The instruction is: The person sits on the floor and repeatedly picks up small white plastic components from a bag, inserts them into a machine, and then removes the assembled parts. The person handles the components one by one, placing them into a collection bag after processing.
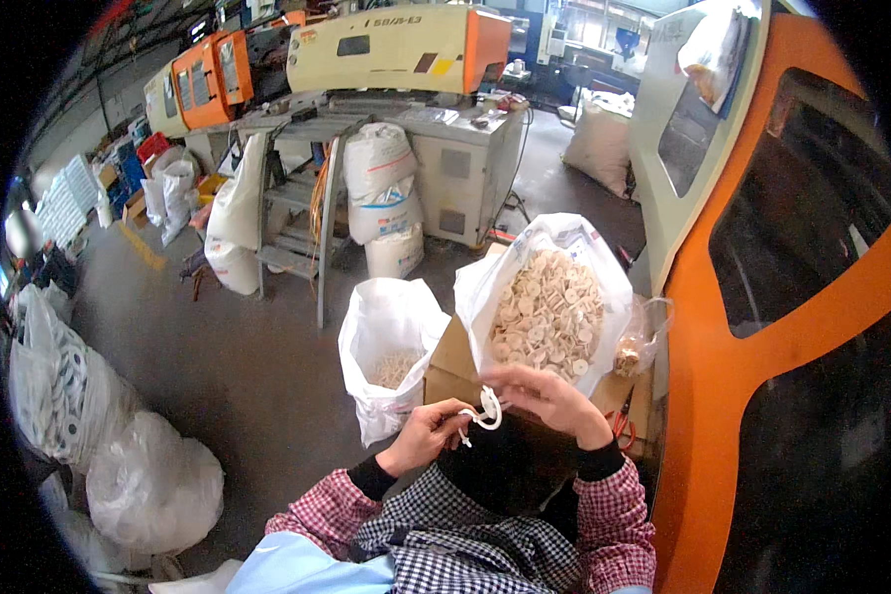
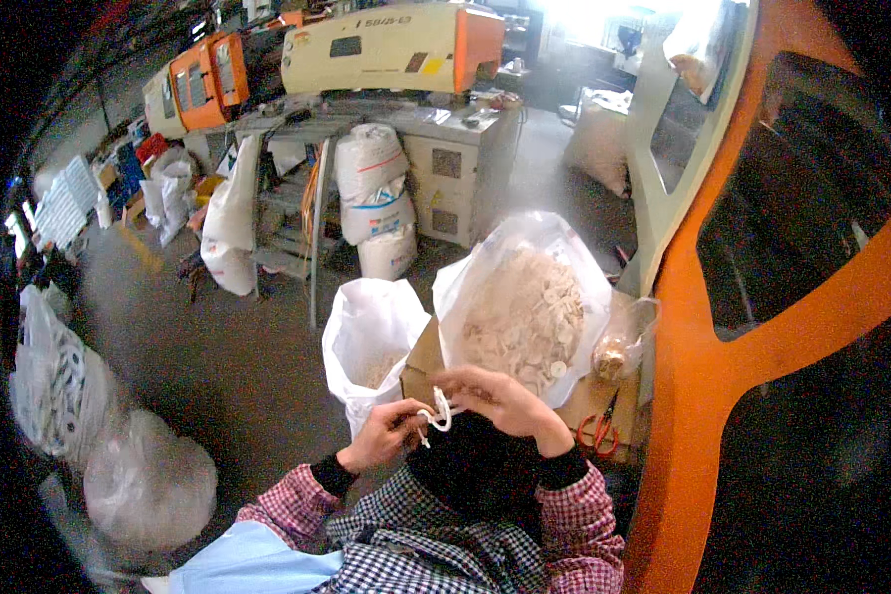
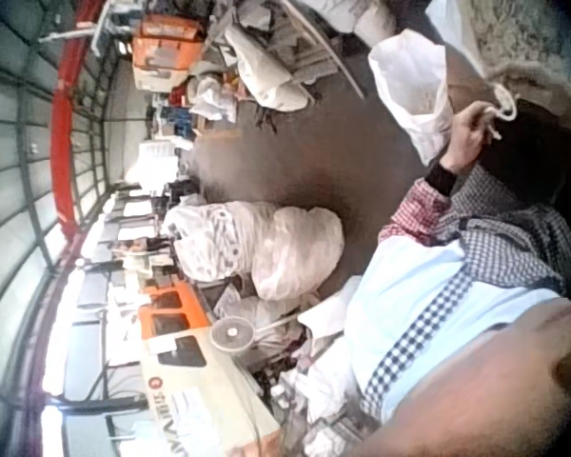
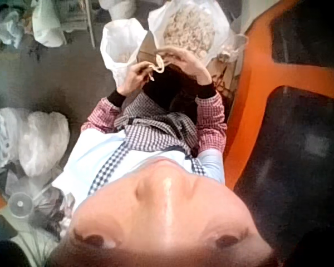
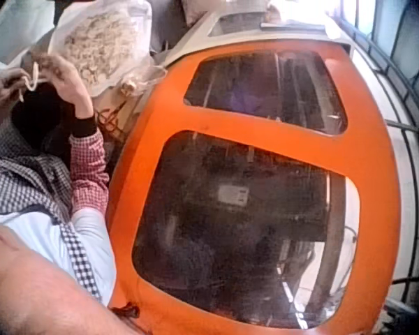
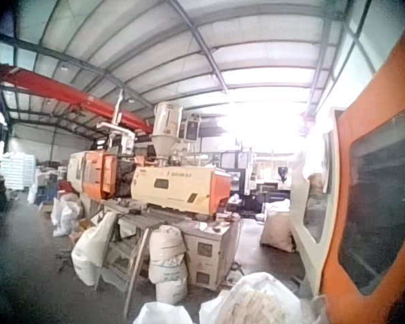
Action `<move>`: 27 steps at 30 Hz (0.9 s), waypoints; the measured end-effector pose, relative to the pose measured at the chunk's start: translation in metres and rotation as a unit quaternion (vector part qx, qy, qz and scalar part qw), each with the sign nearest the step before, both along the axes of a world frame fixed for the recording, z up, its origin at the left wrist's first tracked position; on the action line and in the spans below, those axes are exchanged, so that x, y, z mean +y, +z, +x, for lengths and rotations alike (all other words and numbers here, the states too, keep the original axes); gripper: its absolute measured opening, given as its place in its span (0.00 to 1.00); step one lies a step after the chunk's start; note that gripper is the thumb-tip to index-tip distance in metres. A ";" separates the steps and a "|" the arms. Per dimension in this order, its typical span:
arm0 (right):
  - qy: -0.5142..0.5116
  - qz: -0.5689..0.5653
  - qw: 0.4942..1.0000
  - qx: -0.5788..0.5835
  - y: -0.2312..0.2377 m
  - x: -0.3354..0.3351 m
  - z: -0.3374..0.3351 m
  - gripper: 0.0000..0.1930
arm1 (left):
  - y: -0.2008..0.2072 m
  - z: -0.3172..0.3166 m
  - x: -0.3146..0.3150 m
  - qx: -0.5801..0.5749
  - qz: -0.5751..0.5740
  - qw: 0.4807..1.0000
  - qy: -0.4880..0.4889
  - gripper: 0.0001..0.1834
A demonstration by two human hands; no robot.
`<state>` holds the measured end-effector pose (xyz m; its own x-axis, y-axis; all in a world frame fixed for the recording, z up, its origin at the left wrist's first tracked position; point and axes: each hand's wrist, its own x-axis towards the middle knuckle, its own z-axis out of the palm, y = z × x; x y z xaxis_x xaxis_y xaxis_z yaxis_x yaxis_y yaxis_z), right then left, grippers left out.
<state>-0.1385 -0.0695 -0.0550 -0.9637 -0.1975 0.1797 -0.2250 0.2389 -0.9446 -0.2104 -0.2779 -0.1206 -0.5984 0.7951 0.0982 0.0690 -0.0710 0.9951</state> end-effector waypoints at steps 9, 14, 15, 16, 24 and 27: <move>-0.051 0.022 0.996 -0.063 -0.015 -0.028 0.033 0.07 | -0.029 0.001 0.005 0.062 -0.003 0.998 0.004 0.14; -0.167 0.345 0.889 0.251 -0.027 -0.046 0.037 0.08 | -0.025 0.010 0.003 -0.107 -0.032 0.990 0.090 0.18; -0.141 0.371 0.880 0.262 -0.029 -0.051 0.038 0.09 | -0.026 0.013 -0.003 -0.328 -0.046 0.944 0.002 0.21; -0.116 0.398 0.869 0.272 -0.030 -0.057 0.040 0.10 | -0.038 0.013 -0.004 -0.507 0.032 0.854 -0.109 0.24; -0.180 0.161 0.964 0.109 -0.039 -0.071 0.048 0.08 | -0.027 0.026 -0.006 -0.051 0.012 0.995 0.085 0.10; -0.155 -0.091 0.978 -0.104 -0.051 -0.063 0.048 0.08 | -0.027 0.035 -0.005 -0.068 0.058 0.993 0.081 0.10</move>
